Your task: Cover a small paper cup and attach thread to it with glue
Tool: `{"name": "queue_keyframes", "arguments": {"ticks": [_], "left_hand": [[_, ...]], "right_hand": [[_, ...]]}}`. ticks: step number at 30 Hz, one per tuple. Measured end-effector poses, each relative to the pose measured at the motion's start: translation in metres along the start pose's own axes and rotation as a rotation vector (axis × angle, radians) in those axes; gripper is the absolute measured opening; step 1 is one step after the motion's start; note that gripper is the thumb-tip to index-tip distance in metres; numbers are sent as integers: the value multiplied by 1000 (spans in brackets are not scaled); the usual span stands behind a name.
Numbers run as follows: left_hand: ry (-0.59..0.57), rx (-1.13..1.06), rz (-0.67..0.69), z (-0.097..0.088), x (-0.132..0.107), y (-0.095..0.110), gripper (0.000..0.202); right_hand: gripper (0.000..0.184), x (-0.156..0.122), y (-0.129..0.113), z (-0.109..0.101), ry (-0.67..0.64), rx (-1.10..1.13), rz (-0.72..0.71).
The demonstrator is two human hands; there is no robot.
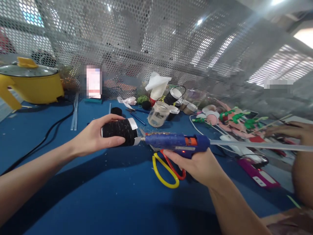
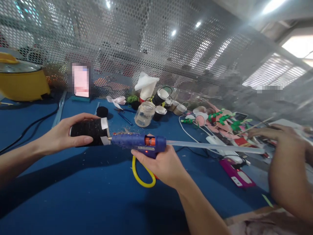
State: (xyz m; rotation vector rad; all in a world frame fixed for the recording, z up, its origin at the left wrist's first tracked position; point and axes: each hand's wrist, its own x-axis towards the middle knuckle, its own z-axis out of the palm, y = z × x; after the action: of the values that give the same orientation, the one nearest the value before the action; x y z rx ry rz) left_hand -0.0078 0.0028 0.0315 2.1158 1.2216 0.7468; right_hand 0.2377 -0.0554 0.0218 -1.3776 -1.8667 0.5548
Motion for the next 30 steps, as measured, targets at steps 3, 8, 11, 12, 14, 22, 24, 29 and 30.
{"name": "queue_keyframes", "arguments": {"ticks": [3, 8, 11, 12, 14, 22, 24, 29, 30], "left_hand": [[25, 28, 2, -1, 0, 1, 56], [57, 38, -11, 0, 0, 2, 55], [41, 32, -9, 0, 0, 3, 53], [42, 31, -10, 0, 0, 3, 53], [56, 24, -15, 0, 0, 3, 53], [27, 22, 9, -1, -1, 3, 52], [18, 21, 1, 0, -1, 4, 53], [-22, 22, -18, 0, -3, 6, 55], [-28, 27, -16, 0, -3, 7, 55]], "right_hand": [[10, -1, 3, -1, -27, -6, 17], [12, 0, 4, -2, -42, -71, 37], [11, 1, 1, -2, -46, -68, 68], [11, 2, 0, -1, -44, -62, 81], [13, 1, 0, -1, -31, -51, 92], [19, -3, 8, 0, 35, -63, 98], [20, -4, 8, 0, 53, -58, 112], [21, -3, 4, -1, 62, -33, 122], [21, -3, 3, -1, 63, -30, 125]]}}
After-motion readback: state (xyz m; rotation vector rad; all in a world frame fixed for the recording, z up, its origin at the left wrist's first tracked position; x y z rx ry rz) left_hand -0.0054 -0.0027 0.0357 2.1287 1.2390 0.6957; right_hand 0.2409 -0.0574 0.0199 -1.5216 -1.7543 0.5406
